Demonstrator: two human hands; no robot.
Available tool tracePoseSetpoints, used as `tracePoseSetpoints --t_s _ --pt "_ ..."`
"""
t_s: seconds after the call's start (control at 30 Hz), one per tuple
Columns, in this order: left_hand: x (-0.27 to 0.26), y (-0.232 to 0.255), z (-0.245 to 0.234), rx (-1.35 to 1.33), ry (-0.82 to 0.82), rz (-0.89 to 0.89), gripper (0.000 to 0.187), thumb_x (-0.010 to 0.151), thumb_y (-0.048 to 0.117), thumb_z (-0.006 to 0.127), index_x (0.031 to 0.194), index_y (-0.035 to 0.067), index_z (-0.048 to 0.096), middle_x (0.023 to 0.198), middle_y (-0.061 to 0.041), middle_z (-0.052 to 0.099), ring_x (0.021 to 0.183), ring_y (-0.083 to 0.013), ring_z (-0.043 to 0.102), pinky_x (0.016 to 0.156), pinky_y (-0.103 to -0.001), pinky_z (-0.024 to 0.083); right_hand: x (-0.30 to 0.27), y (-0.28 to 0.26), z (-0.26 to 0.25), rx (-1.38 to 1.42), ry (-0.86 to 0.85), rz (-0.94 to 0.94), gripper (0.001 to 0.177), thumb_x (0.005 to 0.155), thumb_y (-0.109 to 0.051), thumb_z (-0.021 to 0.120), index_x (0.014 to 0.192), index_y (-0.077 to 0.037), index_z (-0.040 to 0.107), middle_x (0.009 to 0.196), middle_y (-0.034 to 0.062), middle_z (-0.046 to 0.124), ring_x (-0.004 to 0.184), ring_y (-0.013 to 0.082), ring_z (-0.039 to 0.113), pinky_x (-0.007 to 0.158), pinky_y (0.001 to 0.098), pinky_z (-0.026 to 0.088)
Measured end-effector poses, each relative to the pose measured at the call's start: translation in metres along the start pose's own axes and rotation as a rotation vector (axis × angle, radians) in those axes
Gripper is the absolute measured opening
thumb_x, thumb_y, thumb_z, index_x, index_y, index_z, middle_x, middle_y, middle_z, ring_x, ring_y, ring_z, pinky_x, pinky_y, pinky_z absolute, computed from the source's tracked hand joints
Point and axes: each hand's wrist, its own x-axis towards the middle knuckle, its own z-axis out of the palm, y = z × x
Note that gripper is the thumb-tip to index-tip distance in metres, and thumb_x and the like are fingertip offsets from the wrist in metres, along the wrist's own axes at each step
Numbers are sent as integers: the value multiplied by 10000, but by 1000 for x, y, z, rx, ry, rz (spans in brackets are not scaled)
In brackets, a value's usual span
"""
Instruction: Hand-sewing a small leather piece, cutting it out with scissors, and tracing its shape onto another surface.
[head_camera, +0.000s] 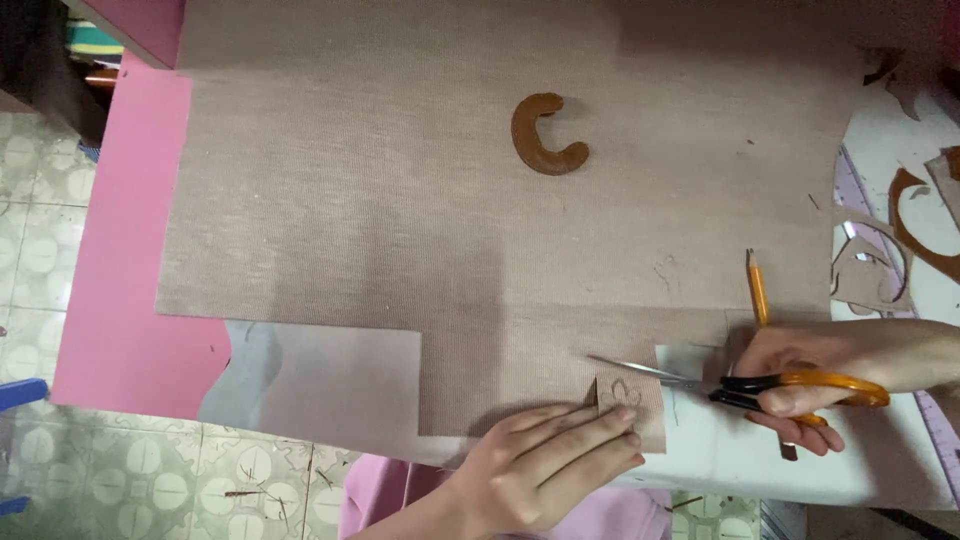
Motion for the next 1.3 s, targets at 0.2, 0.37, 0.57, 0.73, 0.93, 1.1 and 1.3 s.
tracePoseSetpoints --t_s 0.2,0.37,0.57,0.73,0.93,1.1,1.3 --pt "-2 0 -3 -43 -37 -6 143 969 16 863 1081 -17 782 1180 -166 763 1066 -222 788 953 -328 676 -4 -17 6 -184 160 88 526 764 -443 763 749 81 802 550 135 754 472 152 710 475 269 610" --pt "-4 -1 -3 -102 -50 -20 126 967 -1 842 1070 -29 776 1160 -190 765 1045 -253 794 940 -370 685 -5 -17 3 -78 195 219 333 867 -190 855 807 130 784 546 201 720 428 182 660 404 260 537" --pt "-6 -3 1 -68 -16 16 159 943 3 878 1057 -34 775 1121 -187 776 1024 -243 804 897 -351 709 -8 -7 -8 -118 256 222 344 839 -170 936 748 143 826 471 224 722 364 207 647 358 283 504" --pt "-3 -5 1 -69 28 34 134 929 19 886 1013 -19 789 1091 -160 783 981 -210 807 890 -327 707 -11 -9 -12 -142 249 273 343 886 -153 914 746 139 802 473 222 723 372 195 640 354 272 459" --pt "-1 -4 -3 -110 -1 28 108 955 -8 840 1041 -35 781 1115 -178 772 1013 -232 797 898 -350 707 -9 -26 -5 -226 212 238 369 840 -226 916 725 98 783 487 196 739 390 184 674 387 265 492" --pt "-2 -3 -6 -132 -45 3 139 971 -4 830 1098 -29 778 1174 -179 755 1056 -246 791 944 -358 691 0 -37 1 -226 168 210 369 858 -229 905 746 96 772 512 185 719 425 198 708 385 272 548" --pt "2 -3 -5 -210 -24 0 93 973 -49 788 1046 -91 750 1127 -238 750 1036 -295 787 923 -395 700 0 -50 7 -302 185 192 433 892 -246 899 654 43 682 498 168 717 422 175 705 386 246 467"
